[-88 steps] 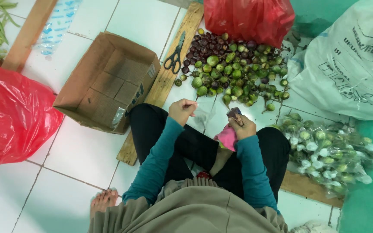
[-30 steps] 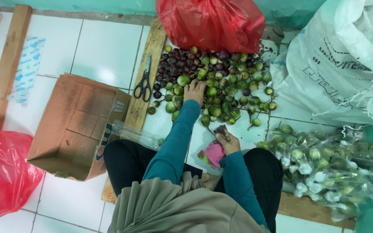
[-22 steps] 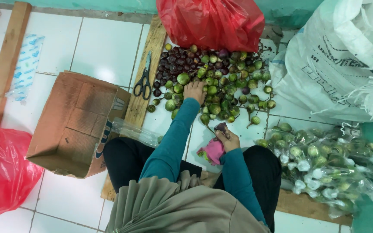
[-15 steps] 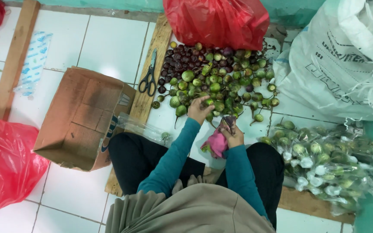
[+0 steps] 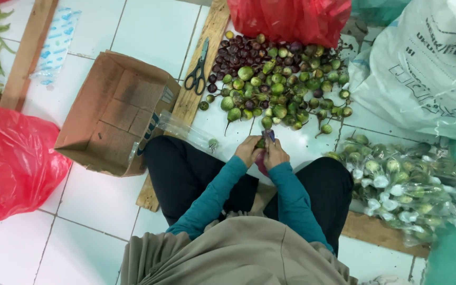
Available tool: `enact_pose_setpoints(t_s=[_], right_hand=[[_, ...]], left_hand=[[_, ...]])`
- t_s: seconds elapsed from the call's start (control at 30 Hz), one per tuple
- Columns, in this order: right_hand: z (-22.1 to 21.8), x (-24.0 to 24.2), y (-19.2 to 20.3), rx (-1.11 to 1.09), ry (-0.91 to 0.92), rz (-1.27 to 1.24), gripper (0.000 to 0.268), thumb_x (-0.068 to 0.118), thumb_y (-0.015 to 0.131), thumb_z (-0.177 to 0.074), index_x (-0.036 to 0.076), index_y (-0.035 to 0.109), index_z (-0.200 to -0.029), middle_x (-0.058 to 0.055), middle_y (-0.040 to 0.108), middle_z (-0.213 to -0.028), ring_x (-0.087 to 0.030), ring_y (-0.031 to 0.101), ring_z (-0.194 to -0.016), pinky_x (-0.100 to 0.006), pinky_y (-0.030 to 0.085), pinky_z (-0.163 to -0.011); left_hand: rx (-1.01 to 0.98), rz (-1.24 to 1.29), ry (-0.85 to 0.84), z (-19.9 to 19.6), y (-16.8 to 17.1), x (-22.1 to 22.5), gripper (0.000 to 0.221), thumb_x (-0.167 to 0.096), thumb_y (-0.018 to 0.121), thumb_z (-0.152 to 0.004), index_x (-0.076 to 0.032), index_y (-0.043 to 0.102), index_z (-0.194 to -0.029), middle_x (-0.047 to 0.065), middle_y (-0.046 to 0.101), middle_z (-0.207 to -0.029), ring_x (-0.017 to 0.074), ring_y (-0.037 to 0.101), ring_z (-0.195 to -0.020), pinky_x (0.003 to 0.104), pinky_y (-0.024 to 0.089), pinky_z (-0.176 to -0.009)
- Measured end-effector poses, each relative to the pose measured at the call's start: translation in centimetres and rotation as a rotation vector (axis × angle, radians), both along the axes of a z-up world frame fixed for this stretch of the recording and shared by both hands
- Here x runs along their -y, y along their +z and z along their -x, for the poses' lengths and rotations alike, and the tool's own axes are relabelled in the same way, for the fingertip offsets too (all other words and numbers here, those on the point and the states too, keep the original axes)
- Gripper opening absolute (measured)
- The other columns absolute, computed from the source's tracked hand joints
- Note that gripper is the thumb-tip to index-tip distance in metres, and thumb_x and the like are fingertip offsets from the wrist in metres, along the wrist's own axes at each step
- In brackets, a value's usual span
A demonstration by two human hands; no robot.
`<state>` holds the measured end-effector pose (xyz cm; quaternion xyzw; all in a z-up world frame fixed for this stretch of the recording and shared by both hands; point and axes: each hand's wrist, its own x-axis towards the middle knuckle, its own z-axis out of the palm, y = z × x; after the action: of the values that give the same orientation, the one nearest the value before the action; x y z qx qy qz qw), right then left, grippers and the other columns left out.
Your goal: Wrapping individual green fruits in small pieces of pink paper and sorting them on the floor.
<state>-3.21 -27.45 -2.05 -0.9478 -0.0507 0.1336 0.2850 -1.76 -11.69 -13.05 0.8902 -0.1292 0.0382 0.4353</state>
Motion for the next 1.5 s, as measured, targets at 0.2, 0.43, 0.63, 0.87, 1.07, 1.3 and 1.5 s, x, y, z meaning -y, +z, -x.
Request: enact_pose_setpoints(t_s=[0.2,0.43,0.63,0.87,1.07,1.3,1.5], right_hand=[[0.5,-0.9,-1.8,-0.135,0.074,0.07,0.056,0.01,0.047,-0.094,0.02,0.04,-0.149,-0.02,0.046,-0.147,-0.047,0.066,-0.111,-0.059,0.058,-0.087],[2.6,-2.0,-6.9,-0.147,0.103,0.127,0.068,0.014,0.047,-0.091,0.02,0.034,-0.157,-0.02,0.046,-0.146,-0.044,0.07,-0.1,-0.057,0.059,-0.076],[2.8,-1.8,-6.0,-0.135,0.089,0.151,0.07,0.013,0.05,-0.09,0.018,0.031,-0.157,-0.023,0.044,-0.147,-0.048,0.069,-0.1,-0.06,0.058,-0.077],[4.9,-4.3,-1.7,-0.209,0.151,0.217,0.065,0.014,0.043,-0.094,0.022,0.031,-0.158,-0.019,0.048,-0.134,-0.044,0.068,-0.102,-0.062,0.057,-0.08],[4.3,-2.9,-6.0,-0.246,0.086,0.195,0.067,0.011,0.043,-0.094,0.014,0.03,-0.159,-0.022,0.048,-0.136,-0.047,0.068,-0.097,-0.062,0.056,-0.08],[6.6,-4.6,-3.7,-0.234,0.156,0.254,0.069,0.013,0.043,-0.092,0.016,0.029,-0.159,-0.017,0.049,-0.131,-0.046,0.069,-0.103,-0.06,0.055,-0.087],[3.5,-1.7,-7.2,-0.305,0.049,-0.004,0.063,0.013,0.044,-0.096,0.007,0.033,-0.158,-0.024,0.055,-0.13,-0.051,0.061,-0.119,-0.061,0.052,-0.098]], left_hand=[[-0.204,-0.032,0.091,3.0,-1.6,-0.5,0.051,-0.03,0.075,-0.094,-0.014,0.059,-0.139,0.013,0.06,-0.12,0.0367,0.069,-0.104,0.043,0.065,-0.086],[-0.273,-0.048,0.191,3.6,0.8,-1.8,0.046,-0.016,0.074,-0.093,-0.016,0.059,-0.136,0.011,0.053,-0.121,0.0369,0.07,-0.102,0.044,0.066,-0.086],[-0.336,0.065,0.177,4.0,2.3,-1.1,0.035,-0.018,0.073,-0.094,-0.02,0.064,-0.127,0.009,0.054,-0.121,0.0339,0.071,-0.097,0.043,0.066,-0.082],[-0.279,-0.221,0.215,4.6,2.0,-1.6,0.04,-0.011,0.077,-0.089,-0.013,0.06,-0.124,0.008,0.049,-0.118,0.0305,0.07,-0.098,0.039,0.068,-0.08],[-0.291,-0.287,0.197,6.0,6.1,-0.7,0.034,-0.017,0.078,-0.087,-0.008,0.062,-0.116,0.008,0.049,-0.119,0.0333,0.07,-0.099,0.044,0.066,-0.084],[-0.327,-0.141,0.251,5.2,3.4,-1.9,0.037,-0.007,0.075,-0.09,-0.015,0.062,-0.124,0.005,0.046,-0.119,0.0386,0.07,-0.098,0.046,0.066,-0.084],[-0.312,0.157,0.164,6.7,5.9,-0.7,0.031,-0.006,0.074,-0.092,-0.008,0.062,-0.121,0.012,0.046,-0.123,0.0481,0.064,-0.109,0.048,0.065,-0.091]])
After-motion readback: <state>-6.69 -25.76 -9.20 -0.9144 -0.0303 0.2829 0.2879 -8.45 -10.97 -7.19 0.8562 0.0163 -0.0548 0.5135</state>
